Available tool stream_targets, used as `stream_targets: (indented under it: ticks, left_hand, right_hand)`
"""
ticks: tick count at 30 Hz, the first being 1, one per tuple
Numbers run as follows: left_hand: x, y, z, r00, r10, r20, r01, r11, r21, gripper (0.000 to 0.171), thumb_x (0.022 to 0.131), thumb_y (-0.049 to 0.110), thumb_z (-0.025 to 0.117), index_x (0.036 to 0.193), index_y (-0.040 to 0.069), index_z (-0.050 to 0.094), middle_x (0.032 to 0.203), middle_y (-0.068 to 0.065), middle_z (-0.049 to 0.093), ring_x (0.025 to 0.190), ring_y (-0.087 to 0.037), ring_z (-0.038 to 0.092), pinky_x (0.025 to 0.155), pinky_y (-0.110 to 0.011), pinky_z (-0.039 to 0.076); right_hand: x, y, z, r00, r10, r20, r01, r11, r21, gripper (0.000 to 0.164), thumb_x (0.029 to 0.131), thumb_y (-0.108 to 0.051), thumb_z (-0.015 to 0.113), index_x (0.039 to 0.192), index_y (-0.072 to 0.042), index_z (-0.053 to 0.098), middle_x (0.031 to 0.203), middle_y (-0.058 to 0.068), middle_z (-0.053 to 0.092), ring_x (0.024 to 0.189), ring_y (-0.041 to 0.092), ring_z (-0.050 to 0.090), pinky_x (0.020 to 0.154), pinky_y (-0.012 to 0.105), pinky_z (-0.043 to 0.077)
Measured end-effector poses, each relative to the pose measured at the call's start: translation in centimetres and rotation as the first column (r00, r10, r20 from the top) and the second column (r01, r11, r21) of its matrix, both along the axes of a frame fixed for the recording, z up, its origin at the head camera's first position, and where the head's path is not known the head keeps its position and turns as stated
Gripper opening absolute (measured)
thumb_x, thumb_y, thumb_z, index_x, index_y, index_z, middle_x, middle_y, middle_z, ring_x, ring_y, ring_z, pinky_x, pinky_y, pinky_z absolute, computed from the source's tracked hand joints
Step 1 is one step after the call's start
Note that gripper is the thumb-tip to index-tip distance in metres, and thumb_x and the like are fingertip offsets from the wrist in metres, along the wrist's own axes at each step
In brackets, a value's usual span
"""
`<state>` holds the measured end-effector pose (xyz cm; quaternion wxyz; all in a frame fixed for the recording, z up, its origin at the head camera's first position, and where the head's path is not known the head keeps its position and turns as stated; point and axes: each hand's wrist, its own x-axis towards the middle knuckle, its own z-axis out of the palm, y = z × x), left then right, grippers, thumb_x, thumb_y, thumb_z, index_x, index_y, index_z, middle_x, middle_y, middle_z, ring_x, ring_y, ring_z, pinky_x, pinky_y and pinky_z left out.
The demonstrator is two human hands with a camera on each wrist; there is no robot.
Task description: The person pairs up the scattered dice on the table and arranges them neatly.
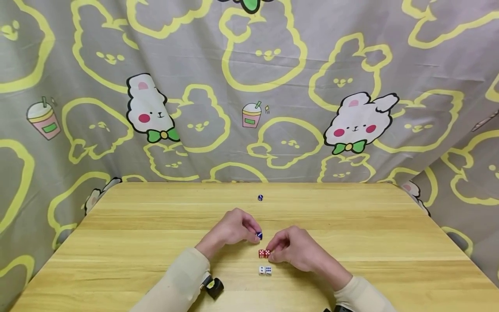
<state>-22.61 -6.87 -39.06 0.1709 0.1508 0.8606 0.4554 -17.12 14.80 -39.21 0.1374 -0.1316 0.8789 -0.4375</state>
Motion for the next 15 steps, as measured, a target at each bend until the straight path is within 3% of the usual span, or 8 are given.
stream_targets:
  ticks: [15]
  left_hand:
    - [-0.09,0.17,-0.06,1.000,0.001,-0.002,-0.001,1.000,-0.009,0.016,0.079,0.002,0.089,0.090,0.009,0.080,0.081,-0.001,0.075,0.076,-0.013,0.065,0.072,-0.025,0.050]
  right_hand:
    - [0.01,0.19,0.11,1.000,0.004,0.007,-0.004,1.000,-0.011,0.014,0.081,-0.010,0.091,0.090,-0.013,0.080,0.074,-0.002,0.067,0.072,0.015,0.058,0.060,0.022,0.044]
